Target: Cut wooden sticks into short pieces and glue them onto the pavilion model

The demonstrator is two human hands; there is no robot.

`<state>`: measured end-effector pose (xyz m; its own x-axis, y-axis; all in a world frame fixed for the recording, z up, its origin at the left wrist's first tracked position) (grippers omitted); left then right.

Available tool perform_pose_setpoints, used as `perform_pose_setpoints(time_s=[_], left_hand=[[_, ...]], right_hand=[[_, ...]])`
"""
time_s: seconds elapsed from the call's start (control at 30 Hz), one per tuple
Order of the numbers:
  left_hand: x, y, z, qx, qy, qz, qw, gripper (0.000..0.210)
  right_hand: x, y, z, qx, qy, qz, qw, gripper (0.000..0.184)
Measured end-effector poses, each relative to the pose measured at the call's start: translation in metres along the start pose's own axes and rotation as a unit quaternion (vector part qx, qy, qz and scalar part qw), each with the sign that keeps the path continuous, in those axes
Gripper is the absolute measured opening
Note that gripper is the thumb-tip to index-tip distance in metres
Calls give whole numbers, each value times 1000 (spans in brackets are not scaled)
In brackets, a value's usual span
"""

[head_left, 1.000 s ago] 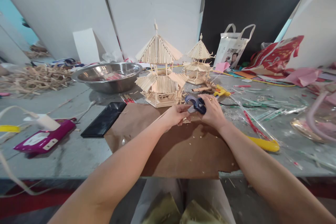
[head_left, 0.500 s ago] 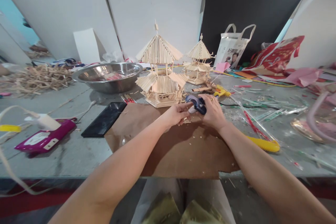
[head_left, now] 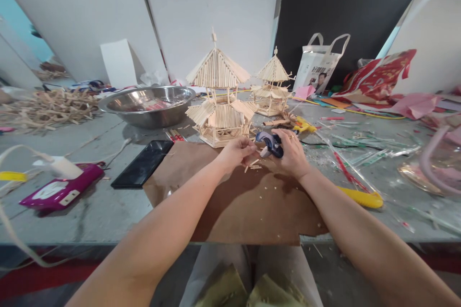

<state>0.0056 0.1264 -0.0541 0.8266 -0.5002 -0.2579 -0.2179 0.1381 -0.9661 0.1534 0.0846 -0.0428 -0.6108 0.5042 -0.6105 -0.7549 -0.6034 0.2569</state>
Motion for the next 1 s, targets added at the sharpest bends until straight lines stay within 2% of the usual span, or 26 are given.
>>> perform_pose_setpoints(time_s=[0.2,0.33,0.5,0.67,0.73,0.9,1.0], left_hand=[[3,-4,-2,-5,-3,-14,1000,22],[5,-1,-3,-10,8,17,1000,21],[8,1,-5,-12,58,123,991,27],[17,-5,-11,26,106,243,964,27],[15,-5,-10,34,82,281,955,25],[2,-6,-3,75,-40,309,947,26],[0,-11,-4,101,-74,306,944,29]], right_hand=[[1,2,0,-11,1,-2,1000,54],[1,-2,-1,-19,-21,2,1000,55],[-2,-3,-1,-33,-47,10,998,52],[-4,-2,0,-27,-49,-4,998,53],[-4,-2,0,-21,-41,-18,999,52],[-3,-8,0,40,-14,-62,997,52],[-1,-12,0,76,20,-78,994,52]])
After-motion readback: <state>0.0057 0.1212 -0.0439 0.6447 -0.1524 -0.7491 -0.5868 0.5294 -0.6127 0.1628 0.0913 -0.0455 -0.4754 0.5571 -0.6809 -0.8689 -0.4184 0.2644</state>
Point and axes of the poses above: each hand's wrist, its own z-axis towards the middle knuckle, its own x-axis out of the palm, y = z × x, the point moved 4 cm from there along z, towards the middle knuckle, and after that the axes turned 12 degrees about z, right-handed, at the moved point
